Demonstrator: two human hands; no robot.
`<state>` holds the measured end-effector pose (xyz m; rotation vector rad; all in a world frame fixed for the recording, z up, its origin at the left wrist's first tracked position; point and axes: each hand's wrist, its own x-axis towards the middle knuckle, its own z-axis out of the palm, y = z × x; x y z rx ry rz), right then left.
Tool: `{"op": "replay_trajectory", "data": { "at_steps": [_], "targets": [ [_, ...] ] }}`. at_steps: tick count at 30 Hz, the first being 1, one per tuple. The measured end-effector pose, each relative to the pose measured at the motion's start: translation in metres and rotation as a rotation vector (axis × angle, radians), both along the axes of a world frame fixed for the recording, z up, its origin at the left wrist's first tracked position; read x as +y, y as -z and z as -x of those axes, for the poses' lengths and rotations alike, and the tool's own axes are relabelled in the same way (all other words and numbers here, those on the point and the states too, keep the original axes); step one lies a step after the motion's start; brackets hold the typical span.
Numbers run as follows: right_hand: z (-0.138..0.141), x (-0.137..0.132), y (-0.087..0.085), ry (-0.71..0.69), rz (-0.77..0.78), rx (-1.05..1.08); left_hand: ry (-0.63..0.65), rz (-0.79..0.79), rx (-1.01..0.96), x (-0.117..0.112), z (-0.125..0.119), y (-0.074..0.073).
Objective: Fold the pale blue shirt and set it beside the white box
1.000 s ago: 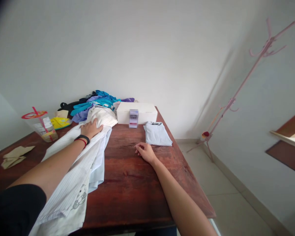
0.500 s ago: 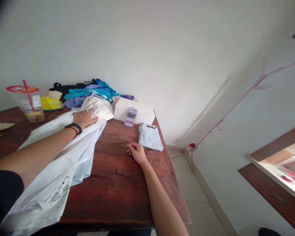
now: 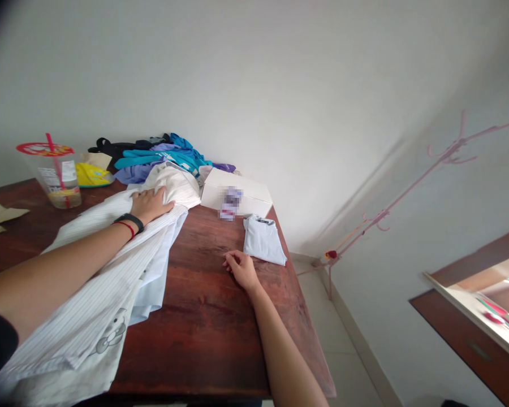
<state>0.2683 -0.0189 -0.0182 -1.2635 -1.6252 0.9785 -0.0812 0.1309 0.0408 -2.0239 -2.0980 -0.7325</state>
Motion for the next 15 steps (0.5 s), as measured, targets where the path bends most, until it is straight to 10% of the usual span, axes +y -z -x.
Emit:
{"op": "replay_trajectory", "data": {
  "at_steps": [8,15],
  "targets": [
    [-0.005,0.057,-0.043,0.296,-0.045,0.077,0.266,-0.416,-0.182,-0.002,0.007,0.001],
    [0.009,0.18,-0.079,0.544,-0.062,-0.094,0.492,-0.269,-0.237,0.007,0.003,0.004]
  ]
}}
